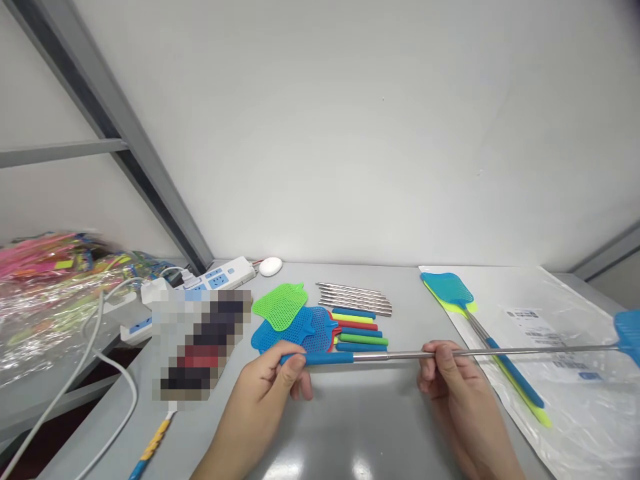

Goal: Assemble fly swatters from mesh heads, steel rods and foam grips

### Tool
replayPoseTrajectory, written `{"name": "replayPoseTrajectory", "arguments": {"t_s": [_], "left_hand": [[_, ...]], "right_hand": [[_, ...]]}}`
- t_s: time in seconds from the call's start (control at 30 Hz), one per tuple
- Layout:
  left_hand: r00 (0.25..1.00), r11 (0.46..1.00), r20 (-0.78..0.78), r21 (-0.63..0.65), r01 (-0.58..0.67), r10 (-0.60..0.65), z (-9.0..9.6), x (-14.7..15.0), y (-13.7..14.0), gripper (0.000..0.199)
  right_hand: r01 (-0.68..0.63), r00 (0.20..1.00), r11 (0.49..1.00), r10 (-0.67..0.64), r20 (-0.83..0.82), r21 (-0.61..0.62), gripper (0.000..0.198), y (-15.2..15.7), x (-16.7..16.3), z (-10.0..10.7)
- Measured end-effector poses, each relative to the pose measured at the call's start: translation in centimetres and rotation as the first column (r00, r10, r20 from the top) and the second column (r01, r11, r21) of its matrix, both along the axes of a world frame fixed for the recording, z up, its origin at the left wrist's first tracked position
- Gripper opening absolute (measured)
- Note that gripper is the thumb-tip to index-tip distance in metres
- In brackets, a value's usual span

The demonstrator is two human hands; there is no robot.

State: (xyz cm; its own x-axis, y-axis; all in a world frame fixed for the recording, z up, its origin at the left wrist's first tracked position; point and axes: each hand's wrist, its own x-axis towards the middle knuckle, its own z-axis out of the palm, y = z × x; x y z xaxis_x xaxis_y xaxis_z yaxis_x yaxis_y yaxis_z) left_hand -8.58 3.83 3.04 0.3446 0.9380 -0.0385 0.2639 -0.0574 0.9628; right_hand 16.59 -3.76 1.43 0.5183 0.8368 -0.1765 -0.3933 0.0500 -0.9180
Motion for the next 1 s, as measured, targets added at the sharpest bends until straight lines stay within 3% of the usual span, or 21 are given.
{"name": "replayPoseTrajectory", "arguments": {"t_s": [0.3, 0.4, 0.47, 0.6, 0.77, 0.87, 1.0], "left_hand": [[0.996, 0.998, -0.089, 0.060, 0.029, -0.023, 1.0, 0.2, 0.2, 0.043], [0.993, 0.991, -0.020, 0.069, -0.113, 0.115, 0.6, 0.1, 0.6, 0.042], [0.964, 0.964, 0.061, 0.057, -0.261, 0.258, 0.3, -0.1, 0.9, 0.038], [0.851, 0.894, 0.284, -0.064, -0.443, 0.442, 0.3, -0.4, 1.4, 0.028], [0.571, 0.810, 0.605, -0.236, -0.537, 0.555, 1.6, -0.3, 1.9, 0.022], [0.438, 0.759, 0.661, -0.326, -0.564, 0.610, 2.1, -0.4, 2.2, 0.023], [0.326, 0.709, 0.692, -0.381, -0.593, 0.645, 2.2, -1.0, 2.6, 0.026]], "right_hand": [[-0.103, 0.995, 0.995, 0.103, 0.002, -0.004, 0.027, 0.2, -0.7, 0.2], [-0.149, 0.989, 0.989, 0.149, 0.005, -0.007, 0.031, 0.1, -0.7, 0.6], [-0.106, 0.993, 0.994, 0.107, -0.054, 0.024, 0.033, 0.0, -0.3, 0.9], [0.154, 0.974, 0.982, -0.134, -0.181, 0.106, 0.027, 0.0, 0.9, 1.4], [0.277, 0.953, 0.956, -0.261, -0.157, 0.092, 0.023, 0.1, 1.5, 1.4], [0.330, 0.936, 0.941, -0.315, -0.154, 0.081, 0.021, -0.1, 1.6, 1.6], [0.458, 0.880, 0.882, -0.432, -0.195, 0.111, 0.015, -0.6, 2.4, 1.6]]}}
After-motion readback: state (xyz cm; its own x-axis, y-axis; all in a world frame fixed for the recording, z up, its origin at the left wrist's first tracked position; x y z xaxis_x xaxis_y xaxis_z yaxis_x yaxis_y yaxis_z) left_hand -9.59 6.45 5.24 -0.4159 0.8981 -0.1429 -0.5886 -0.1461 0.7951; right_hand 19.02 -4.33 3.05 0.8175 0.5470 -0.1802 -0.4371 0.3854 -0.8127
